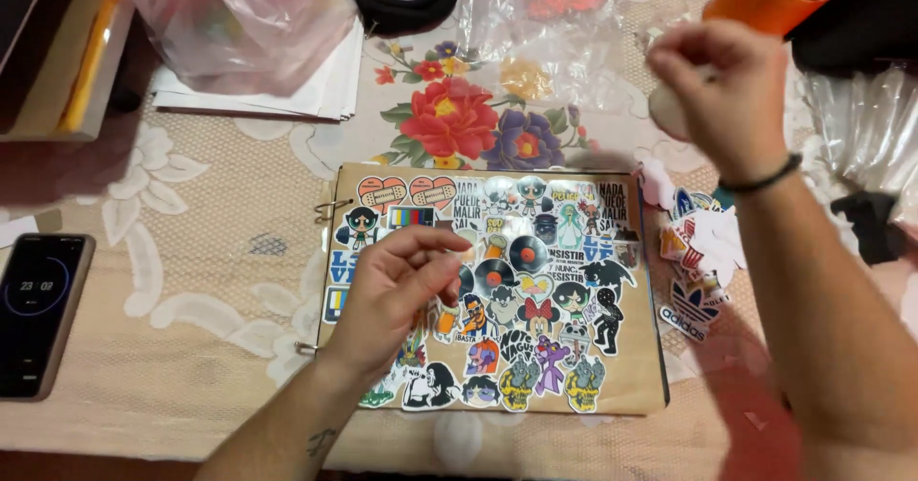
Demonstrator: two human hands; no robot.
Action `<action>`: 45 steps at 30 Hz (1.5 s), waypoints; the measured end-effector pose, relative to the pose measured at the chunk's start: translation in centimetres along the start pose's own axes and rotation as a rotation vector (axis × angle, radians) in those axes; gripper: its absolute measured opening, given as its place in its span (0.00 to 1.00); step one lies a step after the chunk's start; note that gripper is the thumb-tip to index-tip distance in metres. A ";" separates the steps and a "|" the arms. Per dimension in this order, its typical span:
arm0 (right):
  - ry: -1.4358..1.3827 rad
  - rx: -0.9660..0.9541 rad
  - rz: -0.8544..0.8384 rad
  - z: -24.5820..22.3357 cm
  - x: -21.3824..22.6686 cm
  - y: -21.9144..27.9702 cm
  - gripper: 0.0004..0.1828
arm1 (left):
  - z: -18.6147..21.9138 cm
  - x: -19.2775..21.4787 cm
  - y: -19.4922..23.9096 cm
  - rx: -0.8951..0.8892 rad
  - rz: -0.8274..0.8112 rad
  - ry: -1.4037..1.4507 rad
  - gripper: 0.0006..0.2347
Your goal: Cutting clear tape and peeling/placing various stickers onto a notebook cover.
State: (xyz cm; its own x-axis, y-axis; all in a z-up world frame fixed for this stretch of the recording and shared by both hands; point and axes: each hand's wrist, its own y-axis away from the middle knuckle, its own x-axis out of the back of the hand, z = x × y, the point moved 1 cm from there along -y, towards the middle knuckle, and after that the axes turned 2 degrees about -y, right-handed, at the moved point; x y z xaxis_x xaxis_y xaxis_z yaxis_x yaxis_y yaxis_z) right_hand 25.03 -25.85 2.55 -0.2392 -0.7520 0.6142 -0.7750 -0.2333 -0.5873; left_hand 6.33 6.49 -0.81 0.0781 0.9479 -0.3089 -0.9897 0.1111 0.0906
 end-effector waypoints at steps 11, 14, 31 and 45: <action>-0.249 0.021 -0.182 -21.0 2.8 13.0 0.15 | 3.3 -5.7 5.5 -0.416 -0.140 -0.435 0.02; -0.245 0.057 -0.184 -22.1 3.8 13.6 0.14 | 3.9 -6.6 6.7 -0.542 -0.169 -0.518 0.02; -0.697 -0.402 -0.162 -20.6 6.0 15.5 0.01 | 4.4 -5.4 6.2 -0.884 -0.073 -0.668 0.02; -0.796 -0.827 -0.327 -20.7 9.0 16.3 0.08 | 11.4 -8.2 4.3 -2.560 -0.284 -1.235 0.10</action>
State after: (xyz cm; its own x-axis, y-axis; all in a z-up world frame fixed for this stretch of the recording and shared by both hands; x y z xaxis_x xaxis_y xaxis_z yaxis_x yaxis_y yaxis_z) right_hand -1.88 -23.71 9.41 0.2438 -0.9698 0.0013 -0.9433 -0.2368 0.2328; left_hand 2.78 2.67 12.94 -0.6401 0.7521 0.1570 0.6284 0.6300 -0.4562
